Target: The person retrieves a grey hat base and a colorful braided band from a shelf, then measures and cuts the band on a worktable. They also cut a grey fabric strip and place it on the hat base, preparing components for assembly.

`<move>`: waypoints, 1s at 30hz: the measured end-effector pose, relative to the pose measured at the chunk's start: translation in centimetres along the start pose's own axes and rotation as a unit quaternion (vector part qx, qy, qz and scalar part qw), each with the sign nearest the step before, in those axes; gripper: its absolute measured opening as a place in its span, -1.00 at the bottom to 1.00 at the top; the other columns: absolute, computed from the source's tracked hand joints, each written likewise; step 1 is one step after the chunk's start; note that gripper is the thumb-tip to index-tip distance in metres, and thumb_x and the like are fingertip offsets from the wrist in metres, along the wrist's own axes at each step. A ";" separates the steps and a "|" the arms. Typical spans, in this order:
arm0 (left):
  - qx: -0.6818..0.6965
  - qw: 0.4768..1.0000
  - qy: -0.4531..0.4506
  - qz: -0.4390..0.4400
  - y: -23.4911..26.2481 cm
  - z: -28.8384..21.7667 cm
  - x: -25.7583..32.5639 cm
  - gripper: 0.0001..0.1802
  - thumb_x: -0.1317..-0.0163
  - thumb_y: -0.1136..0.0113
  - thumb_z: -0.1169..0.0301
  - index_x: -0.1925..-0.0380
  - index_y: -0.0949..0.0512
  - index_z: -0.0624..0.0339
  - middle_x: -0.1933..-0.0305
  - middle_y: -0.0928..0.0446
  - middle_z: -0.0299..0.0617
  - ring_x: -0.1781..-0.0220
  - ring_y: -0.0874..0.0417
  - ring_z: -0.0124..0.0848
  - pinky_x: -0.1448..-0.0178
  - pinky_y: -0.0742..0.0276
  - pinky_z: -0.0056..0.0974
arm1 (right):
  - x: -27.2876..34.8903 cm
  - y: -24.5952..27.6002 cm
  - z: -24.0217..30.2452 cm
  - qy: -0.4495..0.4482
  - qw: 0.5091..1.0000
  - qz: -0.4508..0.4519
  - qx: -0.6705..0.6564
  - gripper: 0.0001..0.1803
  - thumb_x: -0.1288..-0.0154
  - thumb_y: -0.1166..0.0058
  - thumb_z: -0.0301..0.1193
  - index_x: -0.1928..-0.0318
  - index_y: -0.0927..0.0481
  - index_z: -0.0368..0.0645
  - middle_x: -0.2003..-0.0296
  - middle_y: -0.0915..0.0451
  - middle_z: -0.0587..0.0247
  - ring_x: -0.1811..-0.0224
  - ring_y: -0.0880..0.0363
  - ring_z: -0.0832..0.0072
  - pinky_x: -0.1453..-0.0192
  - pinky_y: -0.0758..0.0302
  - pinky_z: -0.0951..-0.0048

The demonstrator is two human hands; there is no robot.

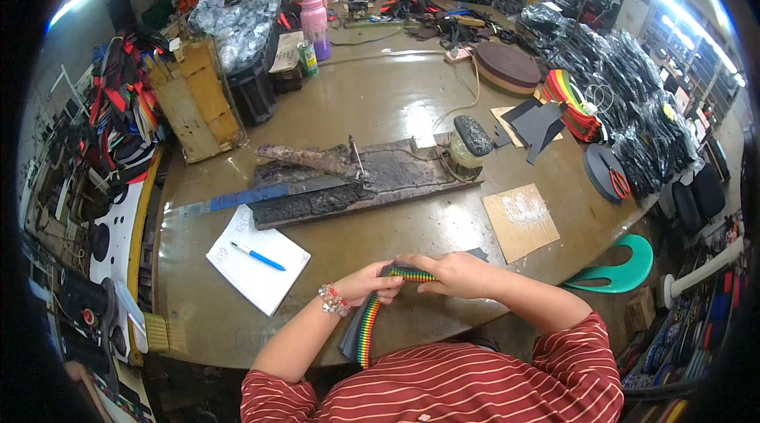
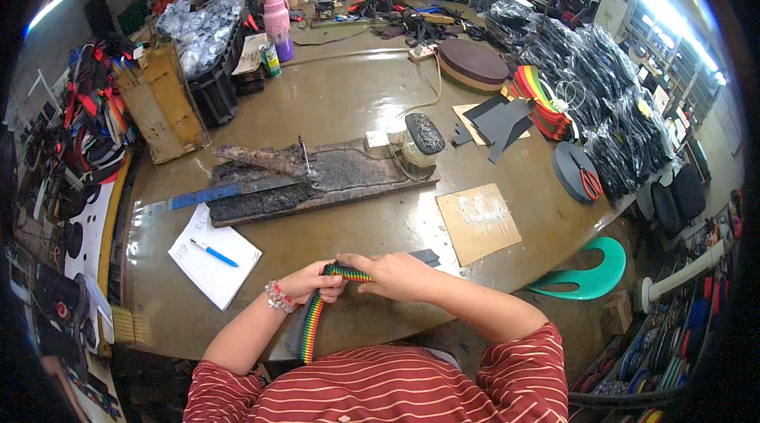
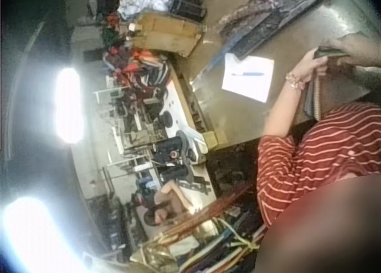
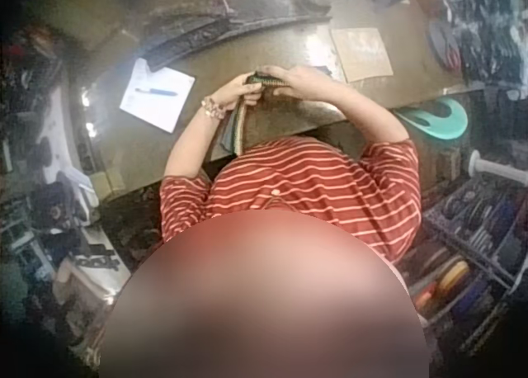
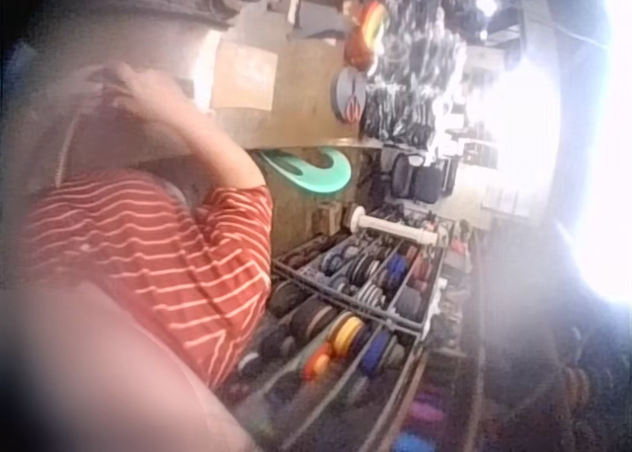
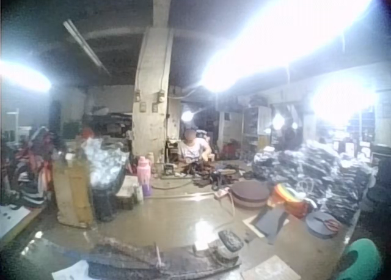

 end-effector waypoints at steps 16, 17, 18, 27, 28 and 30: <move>-0.471 0.876 -0.060 -0.080 -4.1 -2.4 0.7 -0.69 -0.32 -0.04 0.16 0.32 -0.52 0.19 0.56 -0.43 -0.40 0.59 -0.37 -0.68 0.51 -0.28 -0.53 | -0.2 0.3 2.8 0.071 0.986 -0.112 0.106 -0.07 -0.09 -0.21 -0.22 -0.38 0.05 0.00 0.29 -0.58 -0.03 0.33 -0.61 0.02 0.17 -0.54 0.10; -0.492 0.859 -0.093 -0.108 -4.6 -3.1 1.2 -0.70 -0.32 -0.05 0.16 0.34 -0.51 0.19 0.57 -0.41 -0.40 0.59 -0.36 -0.67 0.53 -0.26 -0.52 | -0.4 -0.4 2.7 0.045 0.998 -0.023 0.044 -0.07 -0.10 -0.20 -0.22 -0.39 0.06 0.00 0.32 -0.59 -0.03 0.36 -0.62 0.02 0.18 -0.54 0.12; -0.454 0.883 -0.054 -0.110 -4.7 -3.2 1.5 -0.69 -0.32 -0.04 0.15 0.32 -0.51 0.20 0.57 -0.40 -0.41 0.58 -0.35 -0.66 0.51 -0.28 -0.51 | -0.3 -0.2 2.3 0.017 1.000 -0.012 0.015 -0.09 -0.10 -0.20 -0.23 -0.38 0.04 -0.02 0.35 -0.59 -0.04 0.37 -0.62 0.02 0.19 -0.54 0.12; -0.160 0.985 0.054 -0.045 -3.0 -2.8 2.0 -0.71 -0.37 0.02 0.21 0.35 -0.45 0.23 0.64 -0.21 -0.50 0.65 -0.14 -0.69 0.59 -0.05 -0.52 | 5.3 1.8 -1.9 -0.017 0.918 0.215 -0.333 -0.50 -0.38 0.08 -0.25 -0.25 -0.23 -0.15 0.51 -0.54 0.27 0.56 -0.56 0.55 0.43 -0.48 0.48; -0.147 0.987 0.052 -0.037 -2.9 -2.8 1.5 -0.72 -0.37 0.03 0.22 0.34 -0.45 0.23 0.64 -0.21 -0.50 0.65 -0.14 -0.69 0.59 -0.05 -0.52 | 5.7 2.1 -2.3 -0.035 0.902 0.226 -0.366 -0.52 -0.39 0.11 -0.25 -0.25 -0.24 -0.14 0.50 -0.54 0.28 0.56 -0.57 0.55 0.43 -0.48 0.49; -0.169 0.984 0.036 -0.039 -2.8 -2.8 0.5 -0.71 -0.37 0.03 0.22 0.30 -0.45 0.25 0.64 -0.20 -0.49 0.64 -0.15 -0.68 0.57 -0.07 -0.51 | 6.3 3.0 -3.2 -0.054 0.921 0.196 -0.333 -0.56 -0.42 0.16 -0.25 -0.23 -0.27 -0.12 0.50 -0.55 0.30 0.57 -0.55 0.56 0.44 -0.49 0.48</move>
Point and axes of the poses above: each hand's wrist, its own x-axis away from the middle knuckle, its own y-axis out of the back of the hand, z = x × y, the point moved 5 cm from there along -x, towards the middle knuckle
